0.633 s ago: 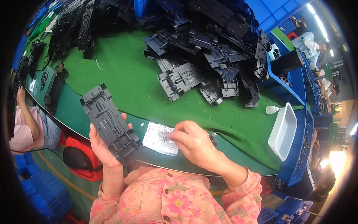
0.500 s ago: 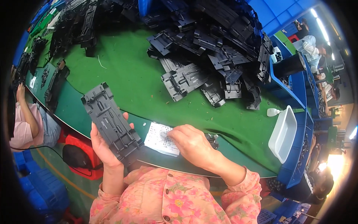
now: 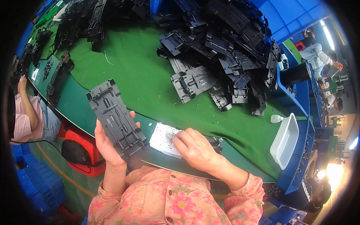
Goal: The person attaches small plastic components onto toy car chassis by hand, rearranges stacks of chassis bases on the work table, applies glue from a squeeze bottle, and attaches more plastic pieces onto the car chassis.
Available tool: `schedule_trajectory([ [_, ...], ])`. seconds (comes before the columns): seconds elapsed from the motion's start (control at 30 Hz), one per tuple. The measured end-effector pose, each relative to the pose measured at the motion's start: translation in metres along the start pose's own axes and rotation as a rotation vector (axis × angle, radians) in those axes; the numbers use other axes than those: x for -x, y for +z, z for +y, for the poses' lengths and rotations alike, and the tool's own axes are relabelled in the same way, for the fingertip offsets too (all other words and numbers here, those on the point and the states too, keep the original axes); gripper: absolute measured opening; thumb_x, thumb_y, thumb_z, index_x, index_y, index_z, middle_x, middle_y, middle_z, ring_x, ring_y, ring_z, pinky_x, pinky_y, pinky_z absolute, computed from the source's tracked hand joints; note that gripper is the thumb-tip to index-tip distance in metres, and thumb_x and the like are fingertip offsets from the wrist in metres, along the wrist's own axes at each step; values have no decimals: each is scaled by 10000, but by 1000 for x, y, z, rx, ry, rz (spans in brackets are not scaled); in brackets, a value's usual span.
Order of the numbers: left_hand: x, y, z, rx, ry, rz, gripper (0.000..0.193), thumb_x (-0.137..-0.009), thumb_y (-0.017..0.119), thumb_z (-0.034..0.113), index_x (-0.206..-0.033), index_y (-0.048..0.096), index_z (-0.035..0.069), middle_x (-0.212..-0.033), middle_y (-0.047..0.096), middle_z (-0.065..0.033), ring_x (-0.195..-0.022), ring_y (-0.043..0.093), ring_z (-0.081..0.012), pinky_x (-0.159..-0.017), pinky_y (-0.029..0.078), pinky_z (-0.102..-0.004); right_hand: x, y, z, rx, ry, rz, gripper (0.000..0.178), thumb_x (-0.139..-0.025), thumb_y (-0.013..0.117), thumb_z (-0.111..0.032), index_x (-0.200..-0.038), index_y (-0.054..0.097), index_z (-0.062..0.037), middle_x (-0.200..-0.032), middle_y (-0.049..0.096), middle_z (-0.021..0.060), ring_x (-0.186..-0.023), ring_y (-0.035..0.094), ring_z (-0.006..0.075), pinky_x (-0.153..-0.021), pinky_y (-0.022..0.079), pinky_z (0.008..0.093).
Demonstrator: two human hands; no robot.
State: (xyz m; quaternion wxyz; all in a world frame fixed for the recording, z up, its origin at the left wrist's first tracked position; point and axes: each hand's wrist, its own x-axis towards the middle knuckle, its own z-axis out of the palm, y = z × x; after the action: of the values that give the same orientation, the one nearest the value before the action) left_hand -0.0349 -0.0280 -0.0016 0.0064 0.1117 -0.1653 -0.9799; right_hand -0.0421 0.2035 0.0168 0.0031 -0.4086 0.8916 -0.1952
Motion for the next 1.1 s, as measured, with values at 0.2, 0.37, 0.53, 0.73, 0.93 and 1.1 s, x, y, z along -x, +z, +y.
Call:
schedule_trajectory([
  [0.2, 0, 5, 0, 27, -13, 5, 495, -958, 337, 392, -1300, 441, 49, -1213, 537, -152, -1106, 541, -351, -846, 504, -515, 0, 1, 0, -6, 36, 12, 261, -665, 596, 26, -923, 601, -6, -884, 561, 105, -778, 553, 263, -669, 481, 342],
  [0.37, -4, 10, -3, -53, 5, -15, 485, -957, 338, 403, -1256, 456, 40, -1181, 547, -131, -1118, 533, -338, -883, 493, -491, -1, -7, 0, -559, 416, 111, 153, -788, 655, -34, -930, 606, -4, -782, 572, 58, -633, 530, 145, -560, 447, 268],
  [0.53, -11, 17, -8, -92, -17, 41, 471, -957, 340, 400, -1231, 470, 40, -1147, 558, -119, -1097, 548, -316, -862, 508, -469, -5, -17, 8, -1398, 970, 62, 94, -841, 637, -58, -842, 593, 25, -640, 526, 12, -516, 434, 52, -434, 306, 200],
  [0.73, -12, 21, -12, -140, -4, 45, 473, -956, 342, 406, -1233, 472, 46, -1147, 562, -110, -1098, 550, -308, -859, 511, -462, 1, -16, 9, -1674, 1006, 52, 87, -838, 638, -57, -828, 592, 17, -639, 521, 6, -512, 436, 58, -425, 299, 206],
  [0.93, -11, 27, -19, -117, -96, 29, 519, -950, 350, 441, -1239, 461, 24, -1142, 570, -183, -1025, 586, -286, -867, 506, -414, 4, -15, -7, -256, 93, 445, 231, -623, 710, 31, -837, 646, -28, -702, 542, 75, -609, 558, 220, -513, 441, 291],
  [1.1, -10, 27, -26, -217, -90, -16, 513, -964, 310, 407, -1267, 436, 12, -1174, 553, -145, -1101, 546, -285, -883, 507, -439, -9, -11, -31, -329, -166, 485, 316, -589, 736, 52, -887, 656, -16, -659, 490, 28, -509, 482, 165, -435, 364, 280],
])
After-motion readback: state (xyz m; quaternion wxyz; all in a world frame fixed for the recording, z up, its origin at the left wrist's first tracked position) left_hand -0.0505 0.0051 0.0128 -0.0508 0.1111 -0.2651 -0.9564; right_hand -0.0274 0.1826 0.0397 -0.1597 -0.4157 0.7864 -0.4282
